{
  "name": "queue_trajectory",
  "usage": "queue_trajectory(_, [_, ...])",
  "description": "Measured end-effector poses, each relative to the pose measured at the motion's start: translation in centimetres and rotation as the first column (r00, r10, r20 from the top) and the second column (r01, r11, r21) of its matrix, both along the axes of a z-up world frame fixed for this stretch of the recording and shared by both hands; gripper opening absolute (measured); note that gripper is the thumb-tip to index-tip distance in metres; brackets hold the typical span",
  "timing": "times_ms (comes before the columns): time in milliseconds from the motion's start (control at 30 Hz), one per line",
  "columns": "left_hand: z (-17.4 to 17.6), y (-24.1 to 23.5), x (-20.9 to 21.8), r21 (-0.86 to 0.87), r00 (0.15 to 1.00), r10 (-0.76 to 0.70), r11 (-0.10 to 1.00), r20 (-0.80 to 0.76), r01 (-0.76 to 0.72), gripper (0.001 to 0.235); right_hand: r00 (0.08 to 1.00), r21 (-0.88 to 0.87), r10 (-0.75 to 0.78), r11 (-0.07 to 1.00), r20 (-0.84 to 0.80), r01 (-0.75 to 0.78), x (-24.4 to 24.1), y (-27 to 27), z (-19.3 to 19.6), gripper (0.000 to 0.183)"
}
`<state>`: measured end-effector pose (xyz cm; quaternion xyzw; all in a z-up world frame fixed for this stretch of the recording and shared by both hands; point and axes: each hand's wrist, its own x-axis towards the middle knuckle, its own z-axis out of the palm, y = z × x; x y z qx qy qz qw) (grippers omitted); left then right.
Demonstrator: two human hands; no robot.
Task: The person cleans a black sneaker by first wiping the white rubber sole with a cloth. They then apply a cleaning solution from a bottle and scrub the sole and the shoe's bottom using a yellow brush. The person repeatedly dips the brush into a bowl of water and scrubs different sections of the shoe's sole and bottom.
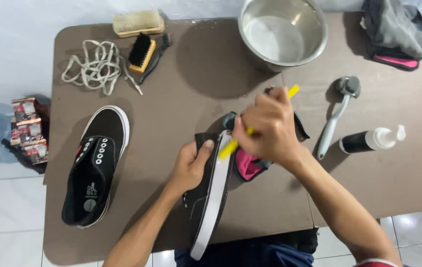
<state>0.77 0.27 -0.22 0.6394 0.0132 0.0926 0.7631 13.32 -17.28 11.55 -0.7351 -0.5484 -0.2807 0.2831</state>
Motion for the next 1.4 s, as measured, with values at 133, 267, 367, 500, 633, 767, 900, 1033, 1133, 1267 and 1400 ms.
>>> queue_trajectory(133, [-1.4, -0.1, 0.7, -0.034, 0.996, 0.063, 0.997, -0.062, -0.066, 0.050, 0.992, -0.049, 0.002, 0.999, -0.125, -0.008, 3.4, -3.0, -3.5, 0.035])
queue_trajectory(267, [-0.5, -0.3, 0.5, 0.041, 0.995, 0.051, 0.998, -0.082, -0.048, 0.052, 0.438, 0.015, -0.183, 0.911, -0.880, 0.412, 4.1, -7.5, -2.4, 0.064])
queue_trajectory(367, [-0.3, -0.5, 0.3, 0.039, 0.989, 0.092, 0.995, -0.114, -0.088, 0.051, 0.430, -0.099, -0.264, 0.924, -0.863, 0.369, 2.5, -10.1, -4.3, 0.069])
queue_trajectory(500, [0.8, -0.6, 0.4, 0.058, 0.988, 0.094, 0.995, -0.122, -0.087, 0.052, 0.474, -0.383, -0.540, 0.837, -0.695, 0.391, -2.1, -8.0, -3.6, 0.068])
queue_trajectory(633, [0.5, -0.7, 0.4, 0.085, 0.989, 0.084, 0.994, -0.126, -0.073, 0.051, 0.483, -0.341, -0.543, 0.827, -0.687, 0.447, -3.1, -7.7, -5.8, 0.097])
queue_trajectory(767, [0.7, -0.7, 0.2, 0.074, 0.991, 0.072, 0.995, -0.113, -0.064, 0.051, 0.696, -0.246, -0.585, 0.809, -0.416, 0.533, -1.0, -7.0, -7.7, 0.071])
queue_trajectory(900, [1.9, -0.6, 0.1, 0.069, 0.995, 0.056, 0.996, -0.088, -0.050, 0.052, 0.591, 0.003, -0.393, 0.831, -0.704, 0.556, 1.8, -8.2, -8.1, 0.016])
queue_trajectory(1033, [1.5, -0.9, 0.2, 0.017, 0.998, 0.013, 1.000, -0.064, -0.012, 0.055, 0.283, 0.079, -0.159, 0.734, -0.946, 0.674, -0.7, -8.1, -8.9, 0.035])
queue_trajectory(1133, [1.4, -0.8, -0.1, 0.035, 0.998, -0.001, 0.999, -0.068, 0.004, 0.053, 0.353, 0.040, -0.137, 0.891, -0.926, 0.451, -3.5, -3.2, -6.0, 0.020])
queue_trajectory(1267, [3.1, -0.6, -0.2, 0.083, 0.999, -0.039, 0.996, 0.032, 0.036, 0.053, 0.559, 0.193, 0.105, 0.976, -0.822, 0.100, -4.2, -1.3, -2.4, 0.034])
queue_trajectory(1400, [3.7, -1.0, -0.4, 0.104, 0.999, -0.016, 0.995, 0.040, 0.011, 0.053, 0.689, 0.168, 0.180, 0.982, -0.702, -0.085, -5.6, -1.5, -1.9, 0.035])
